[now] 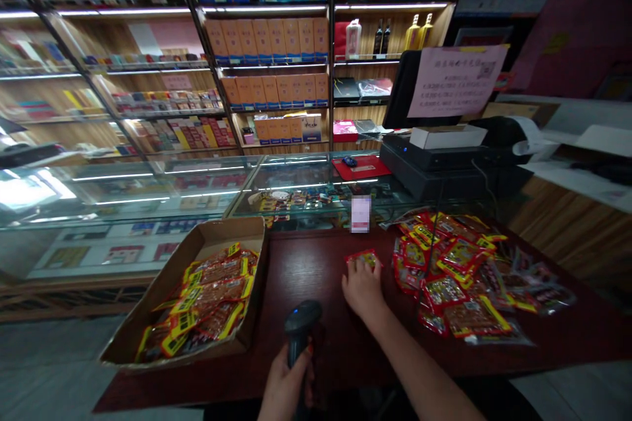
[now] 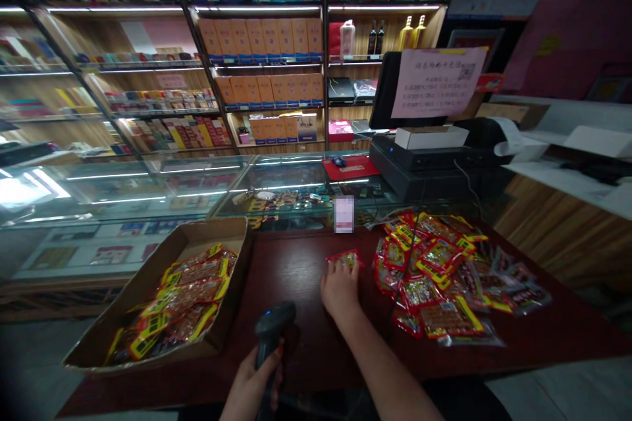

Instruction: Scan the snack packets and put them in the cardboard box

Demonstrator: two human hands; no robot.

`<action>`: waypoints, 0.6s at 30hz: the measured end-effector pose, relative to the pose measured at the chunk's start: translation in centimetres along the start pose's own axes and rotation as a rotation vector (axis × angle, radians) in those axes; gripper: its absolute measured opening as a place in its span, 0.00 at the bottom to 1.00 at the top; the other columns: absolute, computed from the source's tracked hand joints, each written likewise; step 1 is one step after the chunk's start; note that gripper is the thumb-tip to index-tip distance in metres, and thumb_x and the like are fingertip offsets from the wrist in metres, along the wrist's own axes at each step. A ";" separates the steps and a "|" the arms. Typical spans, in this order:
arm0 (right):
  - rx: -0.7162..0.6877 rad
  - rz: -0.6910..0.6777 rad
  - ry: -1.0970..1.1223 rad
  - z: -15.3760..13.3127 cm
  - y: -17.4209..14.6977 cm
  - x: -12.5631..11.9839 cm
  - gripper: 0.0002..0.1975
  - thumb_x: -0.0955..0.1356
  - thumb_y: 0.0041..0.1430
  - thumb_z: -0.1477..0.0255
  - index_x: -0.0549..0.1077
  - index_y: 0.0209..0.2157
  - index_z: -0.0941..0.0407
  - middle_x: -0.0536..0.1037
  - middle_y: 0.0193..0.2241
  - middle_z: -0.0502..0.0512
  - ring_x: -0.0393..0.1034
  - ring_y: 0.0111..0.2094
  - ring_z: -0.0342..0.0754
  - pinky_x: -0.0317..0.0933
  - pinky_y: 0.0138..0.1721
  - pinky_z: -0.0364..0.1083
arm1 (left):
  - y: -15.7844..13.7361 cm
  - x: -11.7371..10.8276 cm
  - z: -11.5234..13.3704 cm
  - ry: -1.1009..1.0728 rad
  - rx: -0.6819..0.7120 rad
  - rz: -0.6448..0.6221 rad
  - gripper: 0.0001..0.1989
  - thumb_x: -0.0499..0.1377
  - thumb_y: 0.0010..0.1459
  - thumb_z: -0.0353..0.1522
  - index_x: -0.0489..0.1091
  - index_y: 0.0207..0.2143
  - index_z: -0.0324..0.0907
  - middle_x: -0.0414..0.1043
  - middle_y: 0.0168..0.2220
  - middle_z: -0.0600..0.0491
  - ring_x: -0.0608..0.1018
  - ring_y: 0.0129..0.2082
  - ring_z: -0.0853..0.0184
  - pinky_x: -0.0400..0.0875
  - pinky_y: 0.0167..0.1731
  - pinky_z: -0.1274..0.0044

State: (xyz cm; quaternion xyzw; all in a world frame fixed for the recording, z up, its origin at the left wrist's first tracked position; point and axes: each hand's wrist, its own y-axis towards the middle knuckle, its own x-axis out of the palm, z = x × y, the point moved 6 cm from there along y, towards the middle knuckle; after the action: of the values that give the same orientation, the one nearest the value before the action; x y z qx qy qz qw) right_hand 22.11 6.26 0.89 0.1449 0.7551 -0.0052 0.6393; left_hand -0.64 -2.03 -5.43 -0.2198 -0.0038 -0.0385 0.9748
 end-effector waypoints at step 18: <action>-0.050 -0.084 0.516 4.3 -0.6 0.8 0.37 0.68 0.52 0.74 0.59 0.64 0.48 0.70 0.58 0.58 0.63 0.61 0.54 0.45 0.66 0.61 | -1.2 1.0 0.7 0.066 0.064 -0.119 0.32 0.64 0.45 0.56 0.68 0.41 0.39 0.65 0.15 0.63 0.62 0.08 0.74 0.55 0.08 0.82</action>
State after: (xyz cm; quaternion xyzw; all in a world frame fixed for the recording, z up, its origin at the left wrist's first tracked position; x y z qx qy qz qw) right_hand 26.03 4.99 -0.81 0.0944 0.8983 0.0241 0.4284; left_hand 0.27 -2.91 -4.30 -0.1867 0.0141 -0.1036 0.9768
